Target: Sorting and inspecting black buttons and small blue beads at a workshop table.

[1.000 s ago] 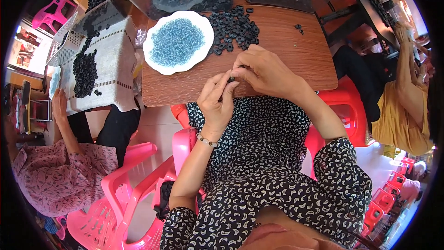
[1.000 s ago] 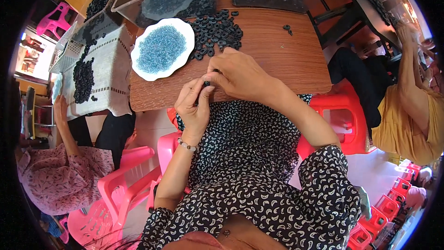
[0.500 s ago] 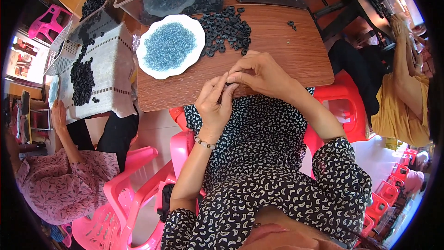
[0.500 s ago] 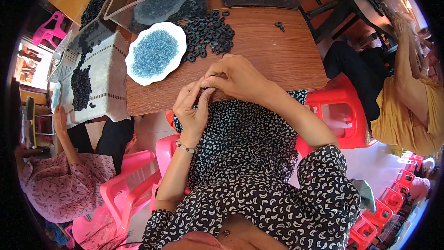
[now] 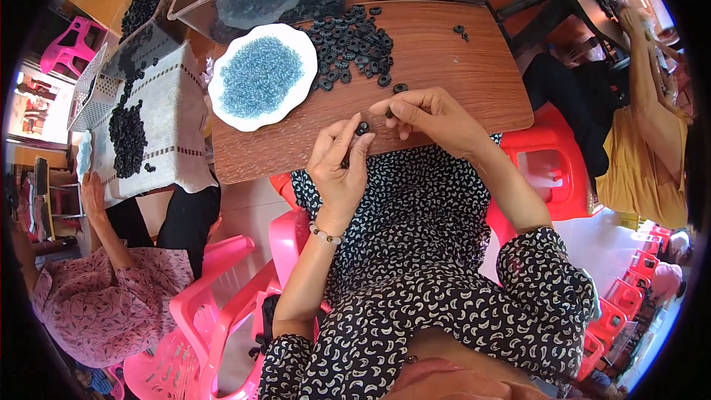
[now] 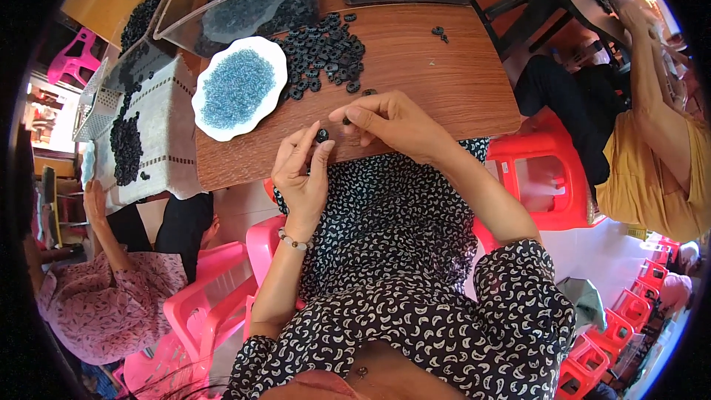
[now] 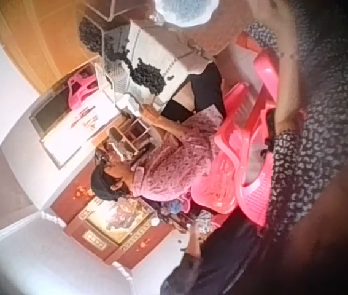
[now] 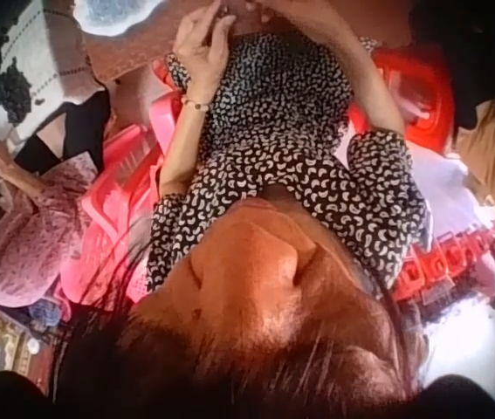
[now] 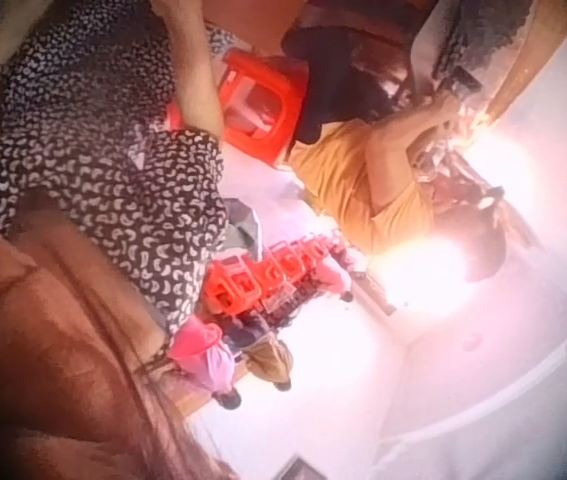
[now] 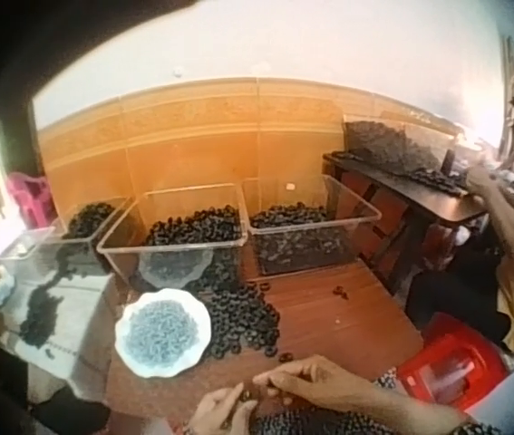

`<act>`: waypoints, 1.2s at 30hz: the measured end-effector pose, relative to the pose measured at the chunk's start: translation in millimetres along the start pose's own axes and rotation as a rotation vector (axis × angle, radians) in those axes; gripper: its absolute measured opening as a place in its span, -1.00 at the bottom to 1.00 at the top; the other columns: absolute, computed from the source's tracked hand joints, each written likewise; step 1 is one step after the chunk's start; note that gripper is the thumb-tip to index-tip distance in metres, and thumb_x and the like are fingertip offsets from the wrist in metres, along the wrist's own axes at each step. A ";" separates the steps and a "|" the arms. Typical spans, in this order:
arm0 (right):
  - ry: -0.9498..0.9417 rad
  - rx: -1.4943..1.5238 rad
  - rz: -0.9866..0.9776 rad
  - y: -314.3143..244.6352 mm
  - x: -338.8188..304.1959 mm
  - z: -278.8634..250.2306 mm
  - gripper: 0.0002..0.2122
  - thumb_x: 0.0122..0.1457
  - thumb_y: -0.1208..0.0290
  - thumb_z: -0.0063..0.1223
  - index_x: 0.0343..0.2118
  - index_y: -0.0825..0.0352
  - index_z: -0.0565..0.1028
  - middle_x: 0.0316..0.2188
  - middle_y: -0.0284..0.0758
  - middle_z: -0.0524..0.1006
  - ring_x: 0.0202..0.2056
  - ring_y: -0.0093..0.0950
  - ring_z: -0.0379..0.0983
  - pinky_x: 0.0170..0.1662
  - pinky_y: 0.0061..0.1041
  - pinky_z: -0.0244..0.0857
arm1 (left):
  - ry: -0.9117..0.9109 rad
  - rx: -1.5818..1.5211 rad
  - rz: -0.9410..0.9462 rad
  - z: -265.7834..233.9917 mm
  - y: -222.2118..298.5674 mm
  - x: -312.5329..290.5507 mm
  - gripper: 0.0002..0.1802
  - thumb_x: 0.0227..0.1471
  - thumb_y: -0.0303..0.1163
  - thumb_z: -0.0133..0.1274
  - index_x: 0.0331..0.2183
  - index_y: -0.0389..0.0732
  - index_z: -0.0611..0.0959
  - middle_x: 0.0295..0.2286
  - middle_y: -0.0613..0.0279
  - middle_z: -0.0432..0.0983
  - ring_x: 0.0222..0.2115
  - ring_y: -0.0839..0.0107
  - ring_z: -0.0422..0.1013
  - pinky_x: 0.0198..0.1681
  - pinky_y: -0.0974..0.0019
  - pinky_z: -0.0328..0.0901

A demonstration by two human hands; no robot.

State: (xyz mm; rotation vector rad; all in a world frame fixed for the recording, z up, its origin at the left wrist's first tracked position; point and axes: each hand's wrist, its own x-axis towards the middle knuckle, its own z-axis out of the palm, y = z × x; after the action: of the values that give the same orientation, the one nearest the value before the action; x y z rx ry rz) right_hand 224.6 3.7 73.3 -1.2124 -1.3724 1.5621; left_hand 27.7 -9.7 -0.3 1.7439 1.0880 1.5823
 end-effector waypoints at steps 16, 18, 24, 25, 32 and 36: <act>0.073 0.217 -0.013 3.8 -16.8 12.3 -0.75 0.29 0.31 0.21 -0.10 0.38 0.61 -0.38 -0.43 0.63 -0.35 -0.73 0.48 -0.26 -0.69 0.38 | -0.071 -0.111 -0.068 3.8 12.6 -3.6 -0.66 0.05 -0.59 0.27 -0.08 -0.27 0.73 -0.24 0.10 0.64 -0.28 0.36 0.58 -0.22 0.37 0.45; 0.068 0.169 -0.035 9.0 -16.5 10.0 -0.76 0.30 0.33 0.20 -0.11 0.40 0.61 -0.37 -0.40 0.64 -0.36 -0.72 0.49 -0.26 -0.69 0.38 | -0.071 -0.096 -0.045 4.5 13.3 -3.3 -0.66 0.05 -0.59 0.27 -0.07 -0.27 0.73 -0.25 0.11 0.64 -0.29 0.37 0.58 -0.22 0.37 0.45; 0.082 0.076 -0.045 4.9 -21.0 10.8 -0.78 0.30 0.39 0.18 -0.09 0.41 0.61 -0.31 -0.31 0.68 -0.29 -0.63 0.59 -0.18 -0.64 0.48 | -0.075 -0.062 0.042 5.9 11.7 -3.7 -0.63 0.04 -0.61 0.26 -0.05 -0.26 0.71 -0.27 0.11 0.63 -0.33 0.37 0.58 -0.28 0.40 0.45; 0.083 0.077 -0.045 5.0 -20.9 10.4 -0.78 0.30 0.39 0.18 -0.09 0.41 0.61 -0.31 -0.31 0.68 -0.29 -0.63 0.59 -0.18 -0.64 0.48 | -0.083 -0.060 0.051 5.9 11.1 -3.9 -0.62 0.04 -0.62 0.27 -0.05 -0.26 0.71 -0.28 0.12 0.62 -0.33 0.38 0.58 -0.29 0.40 0.45; 0.097 -0.049 -0.079 4.4 -21.1 8.2 -0.82 0.27 0.46 0.20 -0.15 0.46 0.64 -0.32 -0.29 0.67 -0.27 -0.60 0.61 -0.16 -0.62 0.51 | -0.127 -0.029 0.087 6.5 5.4 -5.7 -0.59 0.00 -0.69 0.25 -0.05 -0.25 0.71 -0.29 0.12 0.58 -0.37 0.39 0.56 -0.33 0.41 0.45; 0.135 -0.117 -0.064 6.6 -23.0 8.8 -0.82 0.26 0.49 0.21 -0.16 0.47 0.64 -0.35 -0.31 0.67 -0.29 -0.63 0.60 -0.18 -0.64 0.50 | -0.141 -0.002 0.151 6.8 8.3 -4.4 -0.58 0.00 -0.72 0.23 -0.05 -0.26 0.71 -0.27 0.09 0.57 -0.37 0.37 0.56 -0.33 0.40 0.47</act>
State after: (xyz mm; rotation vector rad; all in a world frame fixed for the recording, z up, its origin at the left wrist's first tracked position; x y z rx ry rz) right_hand 223.6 -21.7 71.1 -1.3060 -1.4163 1.3464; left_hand 36.2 -16.9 3.1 1.9433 0.9055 1.5205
